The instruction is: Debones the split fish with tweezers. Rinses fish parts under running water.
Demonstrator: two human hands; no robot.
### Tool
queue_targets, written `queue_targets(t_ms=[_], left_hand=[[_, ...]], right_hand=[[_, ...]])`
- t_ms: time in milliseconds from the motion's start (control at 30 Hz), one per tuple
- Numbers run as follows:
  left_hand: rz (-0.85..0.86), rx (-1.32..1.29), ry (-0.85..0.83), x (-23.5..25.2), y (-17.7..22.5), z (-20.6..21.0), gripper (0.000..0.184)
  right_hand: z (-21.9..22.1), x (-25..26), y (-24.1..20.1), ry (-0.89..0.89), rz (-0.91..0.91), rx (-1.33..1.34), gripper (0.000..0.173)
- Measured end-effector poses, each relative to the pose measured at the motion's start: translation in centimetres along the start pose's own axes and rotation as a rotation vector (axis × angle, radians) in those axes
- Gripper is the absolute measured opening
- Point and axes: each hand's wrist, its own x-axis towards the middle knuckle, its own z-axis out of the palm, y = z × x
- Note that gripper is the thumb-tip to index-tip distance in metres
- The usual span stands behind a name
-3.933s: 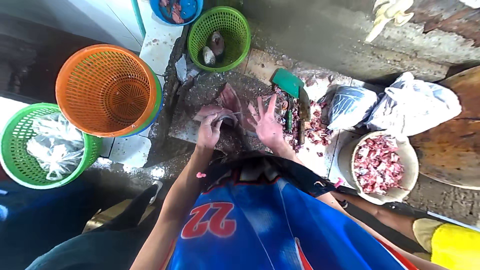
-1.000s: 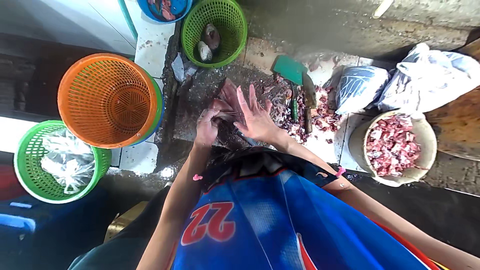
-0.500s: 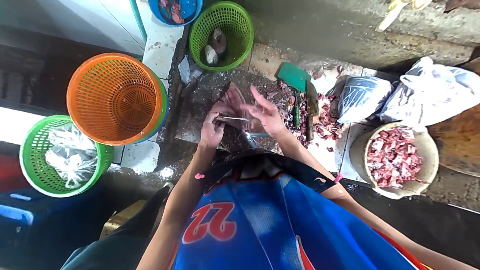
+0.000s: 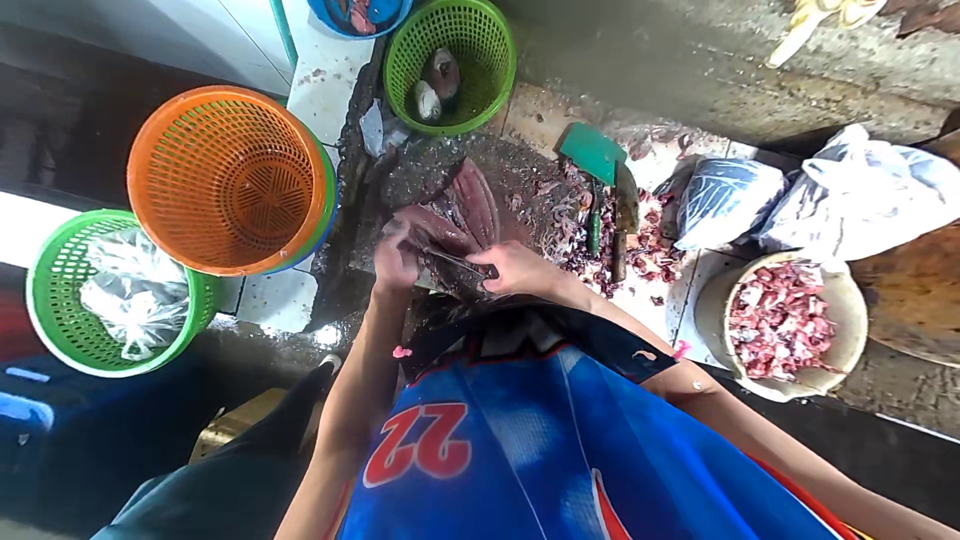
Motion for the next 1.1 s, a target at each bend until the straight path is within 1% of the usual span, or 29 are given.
queue_targets(t_ms=[33,67,100,133,167,200,233,267,300,333,400,433,500,567,667,700,767,800,900,967,1100], left_hand=[[-0.016,-0.01,0.034,-0.2,0.1,-0.1,0.022],[-0.019,-0.011,0.06,-0.5,0.0,-0.2,0.023],[-0.01,0.002,0.08,-0.7,-0.3,-0.3,0.022],[0.004,0.04,0.084,-1.0,-0.9,-0.7,0.022],[0.008,0.115,0.07,-1.7,-1.7,-1.0,0.026],[0.006,0.227,0.049,-2.7,-2.5,-1.2,0.029],[0.009,0.331,0.0,-3.3,-2.8,-1.2,0.032],[0.03,0.357,-0.033,-3.1,-2.7,-0.9,0.032],[0.043,0.335,-0.04,-3.1,-2.8,-0.7,0.029],[0.045,0.286,-0.028,-3.6,-3.0,-0.6,0.027],[0.092,0.221,-0.034,-3.0,-2.8,0.4,0.023],[0.105,0.217,-0.034,-2.8,-2.7,0.7,0.023],[0.114,0.23,-0.045,-2.8,-2.6,0.7,0.024],[0.135,0.248,-0.064,-2.7,-2.4,0.6,0.021],[0.154,0.3,-0.113,-2.9,-1.7,0.3,0.017],[0.162,0.287,-0.118,-2.3,-1.8,0.0,0.017],[0.151,0.301,-0.129,-1.6,-1.7,-0.3,0.015],[0.135,0.326,-0.118,-1.6,-1.4,-0.1,0.015],[0.117,0.418,-0.033,-1.9,-0.9,1.1,0.027],[0.106,0.428,0.038,-1.7,-1.2,1.6,0.029],[0.094,0.423,0.102,-1.5,-1.5,2.3,0.022]], right_hand=[[-0.2,-0.8,0.1,0.078,-0.006,-0.016,0.054],[-0.5,-1.4,0.5,0.216,0.007,-0.042,0.057],[-0.9,-1.7,1.5,0.366,0.062,-0.047,0.059],[-1.5,-1.7,3.1,0.453,0.176,0.003,0.056],[-2.2,-1.8,4.8,0.472,0.325,0.11,0.047],[-2.3,-2.2,6.1,0.478,0.427,0.232,0.034],[-2.6,-2.7,6.7,0.459,0.428,0.344,0.025],[-3.1,-3.0,6.3,0.394,0.362,0.465,0.021],[-3.1,-3.7,5.4,0.317,0.27,0.556,0.021],[-2.0,-4.6,4.7,0.246,0.183,0.629,0.022],[-1.7,-4.0,4.0,0.135,0.038,0.655,0.027],[-1.6,-3.5,3.8,0.097,0.004,0.624,0.028],[-1.1,-2.7,3.4,0.06,0.012,0.541,0.027],[-0.7,-1.8,3.4,0.064,0.037,0.511,0.028],[-0.1,-0.7,3.8,0.074,-0.011,0.502,0.03],[0.1,-0.3,3.9,0.074,-0.022,0.46,0.032],[0.3,0.1,3.8,0.057,-0.015,0.274,0.038],[0.5,0.1,3.5,0.047,-0.007,0.181,0.042],[1.1,0.0,2.8,0.051,-0.002,-0.026,0.047],[1.7,0.0,2.9,0.06,-0.004,-0.075,0.047],[1.9,-0.3,2.9,0.069,0.035,-0.081,0.043]])
